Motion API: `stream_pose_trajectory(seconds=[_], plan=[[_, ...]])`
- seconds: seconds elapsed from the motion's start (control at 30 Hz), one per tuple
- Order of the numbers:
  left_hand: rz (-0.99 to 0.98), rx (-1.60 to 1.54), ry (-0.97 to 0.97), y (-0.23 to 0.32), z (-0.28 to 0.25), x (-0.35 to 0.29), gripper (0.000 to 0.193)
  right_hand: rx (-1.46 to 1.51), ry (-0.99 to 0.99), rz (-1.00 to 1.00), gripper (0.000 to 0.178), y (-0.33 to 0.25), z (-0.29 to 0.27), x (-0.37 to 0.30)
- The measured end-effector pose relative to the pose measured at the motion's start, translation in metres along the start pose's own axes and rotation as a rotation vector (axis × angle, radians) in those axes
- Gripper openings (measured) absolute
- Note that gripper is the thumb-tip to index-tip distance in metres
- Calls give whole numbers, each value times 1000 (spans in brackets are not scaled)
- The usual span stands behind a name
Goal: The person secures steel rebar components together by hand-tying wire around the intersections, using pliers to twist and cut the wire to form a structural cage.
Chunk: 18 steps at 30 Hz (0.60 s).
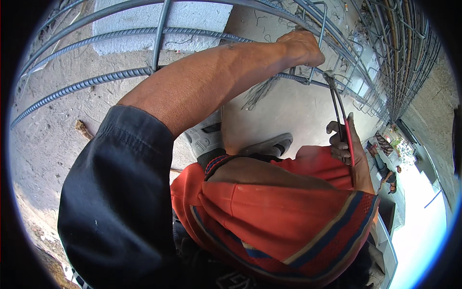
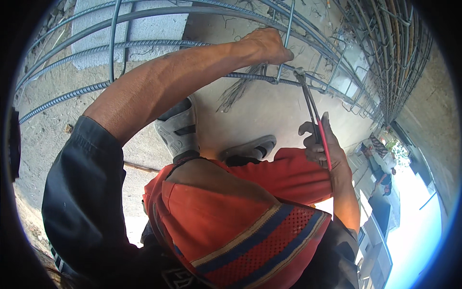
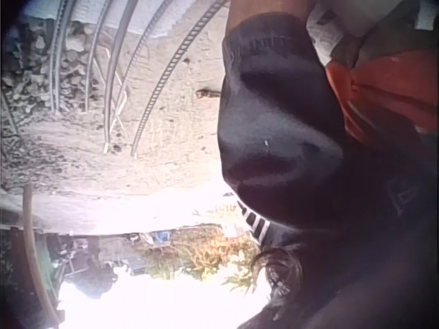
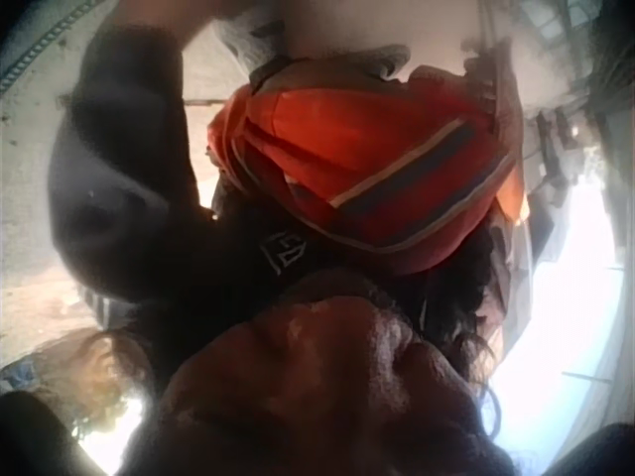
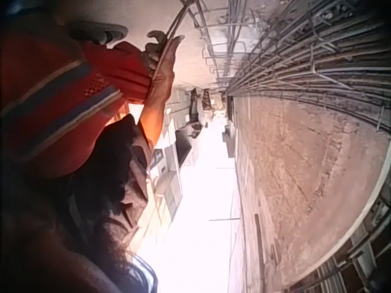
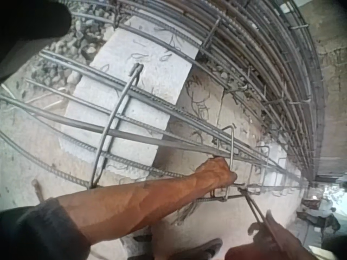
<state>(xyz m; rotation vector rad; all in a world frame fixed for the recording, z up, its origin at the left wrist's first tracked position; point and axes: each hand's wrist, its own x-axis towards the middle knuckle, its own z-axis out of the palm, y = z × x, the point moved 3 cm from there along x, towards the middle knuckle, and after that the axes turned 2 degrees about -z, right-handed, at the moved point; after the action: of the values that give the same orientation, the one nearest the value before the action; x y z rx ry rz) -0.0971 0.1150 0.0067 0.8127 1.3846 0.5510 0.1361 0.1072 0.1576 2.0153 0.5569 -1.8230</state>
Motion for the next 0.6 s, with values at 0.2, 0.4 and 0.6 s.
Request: stream_pose_trajectory(seconds=[0.2, 0.4, 0.6], plan=[[-4, 22, -64, 6, 8, 8, 49, -573, 21, -255, 36, -33, -23, -66], [-95, 6, -27, 0, 3, 2, 48, -1148, 166, -139, 36, -61, -32, -78], [-38, 29, 36, 14, 3, -7, 56, -1114, 408, -400, 47, -33, -113, -36]])
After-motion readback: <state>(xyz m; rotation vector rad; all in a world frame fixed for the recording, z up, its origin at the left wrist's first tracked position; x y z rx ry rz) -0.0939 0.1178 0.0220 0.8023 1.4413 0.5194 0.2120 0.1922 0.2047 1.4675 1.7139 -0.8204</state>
